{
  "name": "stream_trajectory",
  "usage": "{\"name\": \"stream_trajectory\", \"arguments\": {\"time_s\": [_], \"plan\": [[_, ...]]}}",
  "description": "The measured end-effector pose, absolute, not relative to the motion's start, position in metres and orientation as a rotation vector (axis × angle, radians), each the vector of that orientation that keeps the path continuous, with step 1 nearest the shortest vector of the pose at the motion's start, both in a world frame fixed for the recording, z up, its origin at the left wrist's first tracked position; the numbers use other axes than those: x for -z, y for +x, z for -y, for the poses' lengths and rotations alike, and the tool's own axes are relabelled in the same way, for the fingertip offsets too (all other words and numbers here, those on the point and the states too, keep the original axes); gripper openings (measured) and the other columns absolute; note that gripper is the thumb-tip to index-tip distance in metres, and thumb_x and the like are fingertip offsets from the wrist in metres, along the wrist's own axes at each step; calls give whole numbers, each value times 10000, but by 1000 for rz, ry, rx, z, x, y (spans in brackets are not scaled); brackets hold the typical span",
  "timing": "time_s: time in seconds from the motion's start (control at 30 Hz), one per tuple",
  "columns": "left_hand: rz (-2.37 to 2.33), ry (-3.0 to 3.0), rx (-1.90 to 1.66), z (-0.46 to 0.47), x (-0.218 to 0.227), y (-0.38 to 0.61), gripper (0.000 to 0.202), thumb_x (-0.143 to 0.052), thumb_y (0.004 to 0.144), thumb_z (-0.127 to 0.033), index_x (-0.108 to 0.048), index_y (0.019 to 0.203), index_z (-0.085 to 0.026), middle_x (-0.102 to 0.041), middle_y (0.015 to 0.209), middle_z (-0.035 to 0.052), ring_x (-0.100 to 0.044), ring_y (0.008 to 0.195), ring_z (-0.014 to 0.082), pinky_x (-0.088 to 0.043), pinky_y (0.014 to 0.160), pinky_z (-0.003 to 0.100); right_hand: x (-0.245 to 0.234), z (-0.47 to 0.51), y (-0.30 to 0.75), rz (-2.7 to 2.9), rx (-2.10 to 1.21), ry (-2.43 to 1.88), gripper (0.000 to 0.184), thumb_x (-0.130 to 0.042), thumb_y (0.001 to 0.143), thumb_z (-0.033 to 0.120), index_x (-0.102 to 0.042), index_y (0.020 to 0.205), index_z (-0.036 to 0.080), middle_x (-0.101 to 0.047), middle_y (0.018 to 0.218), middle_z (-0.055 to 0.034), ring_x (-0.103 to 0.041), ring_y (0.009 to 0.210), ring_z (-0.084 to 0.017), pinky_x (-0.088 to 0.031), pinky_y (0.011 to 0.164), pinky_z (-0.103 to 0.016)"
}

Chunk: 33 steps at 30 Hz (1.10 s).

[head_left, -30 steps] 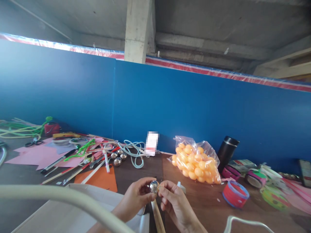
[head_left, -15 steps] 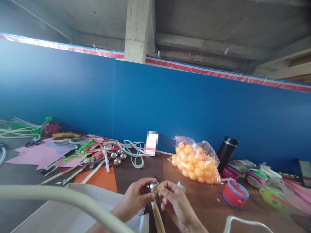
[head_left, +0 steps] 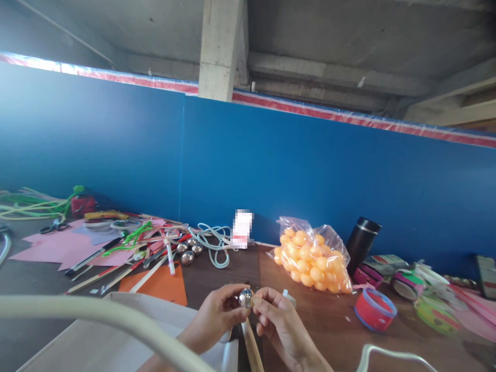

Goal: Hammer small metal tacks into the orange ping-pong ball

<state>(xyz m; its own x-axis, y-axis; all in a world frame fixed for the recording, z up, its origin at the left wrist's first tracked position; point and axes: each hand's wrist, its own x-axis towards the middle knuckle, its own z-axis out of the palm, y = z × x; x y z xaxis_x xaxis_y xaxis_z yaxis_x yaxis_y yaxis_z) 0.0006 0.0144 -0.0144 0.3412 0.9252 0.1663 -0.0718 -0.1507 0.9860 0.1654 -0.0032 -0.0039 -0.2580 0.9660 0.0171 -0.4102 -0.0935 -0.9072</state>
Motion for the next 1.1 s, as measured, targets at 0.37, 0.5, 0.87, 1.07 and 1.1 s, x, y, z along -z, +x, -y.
{"name": "stream_trajectory", "arguments": {"time_s": [0.37, 0.5, 0.87, 1.07, 1.1], "plan": [[-778, 1406, -1054, -14, 17, 1, 494, -707, 637, -329, -597, 1072, -124, -639, 855, 59, -549, 738, 163, -450, 687, 281, 3, 3, 166, 1045, -1594, -783, 160, -692, 716, 242, -582, 680, 131, -507, 565, 43, -391, 429, -22, -438, 434, -154], [-779, 1407, -1057, -14, 16, 0, 495, -704, 640, -335, -596, 1074, -124, -640, 865, 62, -552, 751, 168, -449, 691, 282, 1, 4, 165, 1033, -1609, -781, 166, -693, 717, 245, -577, 679, 133, -504, 563, 46, -384, 423, -18, -436, 431, -149], [-776, 1408, -1052, -13, 15, 0, 496, -709, 633, -339, -603, 1067, -122, -641, 833, 56, -551, 717, 159, -445, 665, 274, 3, 3, 167, 1043, -1616, -758, 156, -682, 726, 247, -580, 687, 135, -500, 567, 45, -391, 431, -21, -439, 442, -149], [-794, 1418, -1038, -12, 11, 0, 503, -707, 632, -349, -604, 1069, -121, -647, 823, 57, -556, 717, 164, -447, 666, 277, 3, 2, 166, 1032, -1617, -766, 157, -689, 720, 236, -579, 675, 133, -504, 556, 47, -390, 415, -18, -436, 424, -148], [-799, 1421, -1038, -12, 11, 0, 509, -707, 631, -352, -603, 1073, -121, -649, 825, 59, -558, 716, 166, -448, 664, 278, 3, 1, 166, 1033, -1616, -770, 159, -689, 720, 238, -579, 673, 133, -503, 550, 48, -391, 412, -18, -436, 424, -149]]}}
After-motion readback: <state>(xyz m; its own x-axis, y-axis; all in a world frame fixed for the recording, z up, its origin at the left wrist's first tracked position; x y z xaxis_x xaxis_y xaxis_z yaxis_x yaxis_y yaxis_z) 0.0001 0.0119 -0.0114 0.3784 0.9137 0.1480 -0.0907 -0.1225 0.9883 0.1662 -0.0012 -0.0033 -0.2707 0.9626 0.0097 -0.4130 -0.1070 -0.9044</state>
